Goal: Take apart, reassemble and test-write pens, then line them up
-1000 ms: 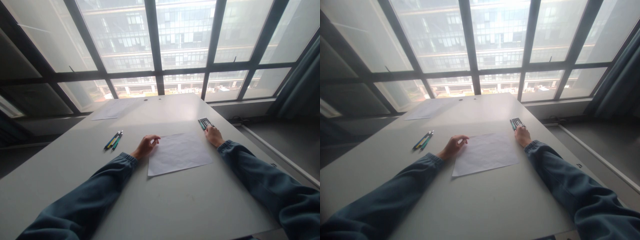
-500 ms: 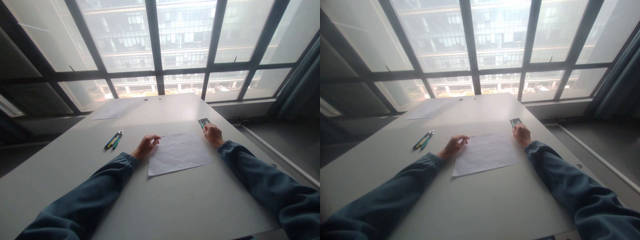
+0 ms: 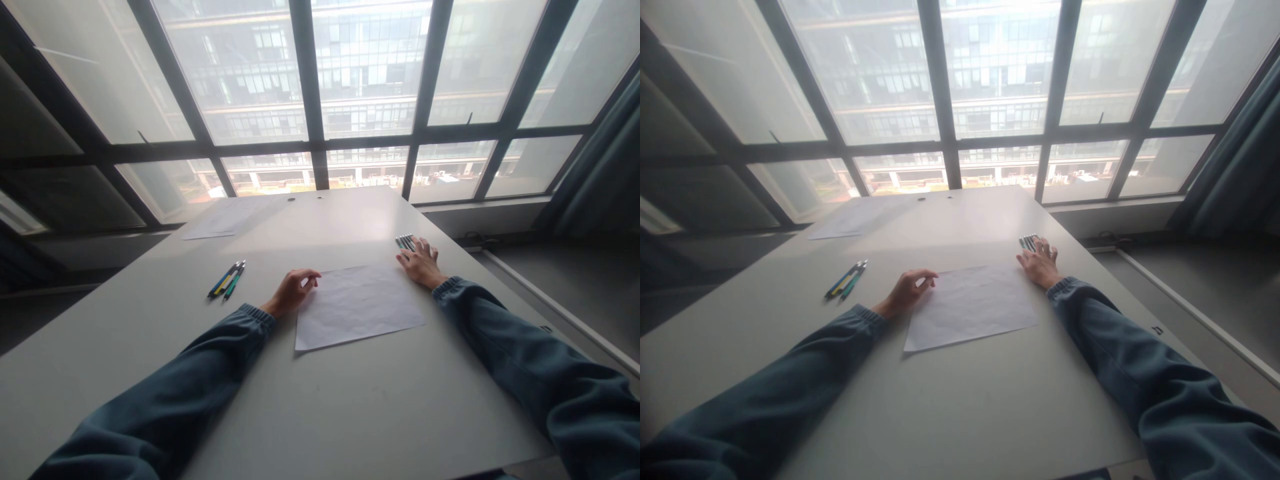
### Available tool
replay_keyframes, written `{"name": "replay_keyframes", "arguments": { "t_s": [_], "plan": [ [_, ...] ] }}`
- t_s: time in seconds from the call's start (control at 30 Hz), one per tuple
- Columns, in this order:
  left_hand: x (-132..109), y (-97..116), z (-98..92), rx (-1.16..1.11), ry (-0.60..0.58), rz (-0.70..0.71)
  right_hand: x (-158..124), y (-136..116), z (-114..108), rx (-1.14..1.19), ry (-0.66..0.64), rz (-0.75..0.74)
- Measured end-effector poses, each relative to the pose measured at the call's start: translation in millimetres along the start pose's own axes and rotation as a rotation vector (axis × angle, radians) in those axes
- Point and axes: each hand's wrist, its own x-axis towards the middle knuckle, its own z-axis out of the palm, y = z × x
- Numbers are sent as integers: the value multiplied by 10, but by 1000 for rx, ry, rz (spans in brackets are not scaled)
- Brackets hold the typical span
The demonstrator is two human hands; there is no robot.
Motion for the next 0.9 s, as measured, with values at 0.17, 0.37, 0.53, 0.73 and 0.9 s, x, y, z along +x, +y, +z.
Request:
{"name": "replay_keyframes", "arguments": {
  "t_s": [0.17, 0.37, 0.53, 0.73, 0.9],
  "plan": [
    [3, 7, 10, -4, 4, -5, 49, -5, 2, 1, 20, -21],
    [11, -11, 17, -8, 2, -17, 228, -70, 19, -25, -31, -7],
    [13, 11, 1, -14, 1, -21, 263, -62, 61, -26, -14, 17],
    [11, 3, 12, -20, 0, -24, 256, -54, 69, -34, 7, 15],
    [9, -2, 9, -21, 0, -19, 268, -69, 48, -17, -22, -6]
  ]
}}
